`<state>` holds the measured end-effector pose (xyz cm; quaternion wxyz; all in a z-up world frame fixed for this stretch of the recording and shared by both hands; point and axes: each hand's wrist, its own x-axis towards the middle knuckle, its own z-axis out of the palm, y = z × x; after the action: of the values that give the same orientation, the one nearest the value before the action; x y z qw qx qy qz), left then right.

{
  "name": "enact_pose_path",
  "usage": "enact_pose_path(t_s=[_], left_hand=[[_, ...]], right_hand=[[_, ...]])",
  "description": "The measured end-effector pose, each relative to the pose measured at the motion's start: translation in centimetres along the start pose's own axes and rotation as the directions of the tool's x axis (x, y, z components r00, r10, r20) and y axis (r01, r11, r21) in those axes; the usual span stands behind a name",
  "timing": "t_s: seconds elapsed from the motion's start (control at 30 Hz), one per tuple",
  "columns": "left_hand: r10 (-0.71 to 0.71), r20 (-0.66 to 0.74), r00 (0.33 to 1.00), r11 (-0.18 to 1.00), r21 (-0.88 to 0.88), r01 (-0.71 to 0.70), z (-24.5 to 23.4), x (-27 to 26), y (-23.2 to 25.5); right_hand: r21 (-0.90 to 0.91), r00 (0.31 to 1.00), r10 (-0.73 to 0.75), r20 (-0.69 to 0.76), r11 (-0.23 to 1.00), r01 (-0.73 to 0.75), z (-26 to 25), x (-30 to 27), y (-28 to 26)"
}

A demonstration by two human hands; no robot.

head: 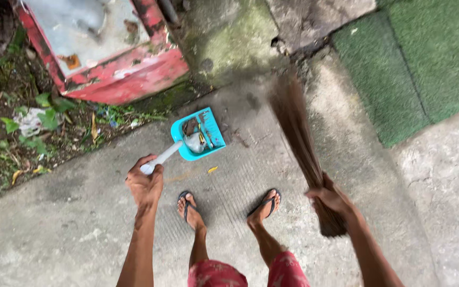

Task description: The person sweeps debris into a dustpan using a broom and then empties the dustpan into a large white bag.

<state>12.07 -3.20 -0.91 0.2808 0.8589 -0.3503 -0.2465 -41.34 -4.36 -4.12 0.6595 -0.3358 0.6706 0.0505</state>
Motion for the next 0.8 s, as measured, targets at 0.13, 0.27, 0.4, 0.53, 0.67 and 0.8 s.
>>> enact_pose_path(t_s=[0.13, 0.27, 0.4, 0.53, 0.67, 0.8], left_hand=[[0.104, 0.032, 0.994, 0.994, -0.039, -0.103, 0.1, -0.7, -1.5], [0.059, 0.087, 0.994, 0.993, -0.111, -0.050, -0.3, -0.4, -1.8], [0.077, 0.149, 0.986, 0.994, -0.090, -0.064, -4.0, 1.1, -3.3], [0.228, 0.174, 0.958, 0.969, -0.141, -0.204, -7.0, 2.0, -5.9], [0.183, 0.279, 0.943, 0.981, -0.106, -0.160, -7.4, 1.7, -8.1], [0.207, 0.277, 0.938, 0.978, -0.084, -0.191, -7.0, 1.7, -9.3]], right_hand=[[0.155, 0.996, 0.002, 0.086, 0.988, -0.016, 9.9, 7.3, 1.2], [-0.067, 0.971, 0.069, 0.228, 0.996, -0.055, 20.3, 3.7, -1.0], [0.157, 0.952, -0.303, 0.042, 0.943, 0.293, 23.0, -6.9, 0.7], [0.334, 0.955, 0.236, -0.179, 0.928, -0.167, 23.9, -11.4, 2.9], [0.708, 0.962, 0.212, -0.170, 0.706, -0.030, 28.7, -5.1, 3.3], [0.222, 0.990, 0.121, 0.070, 0.966, -0.134, 33.1, -3.2, 0.2]])
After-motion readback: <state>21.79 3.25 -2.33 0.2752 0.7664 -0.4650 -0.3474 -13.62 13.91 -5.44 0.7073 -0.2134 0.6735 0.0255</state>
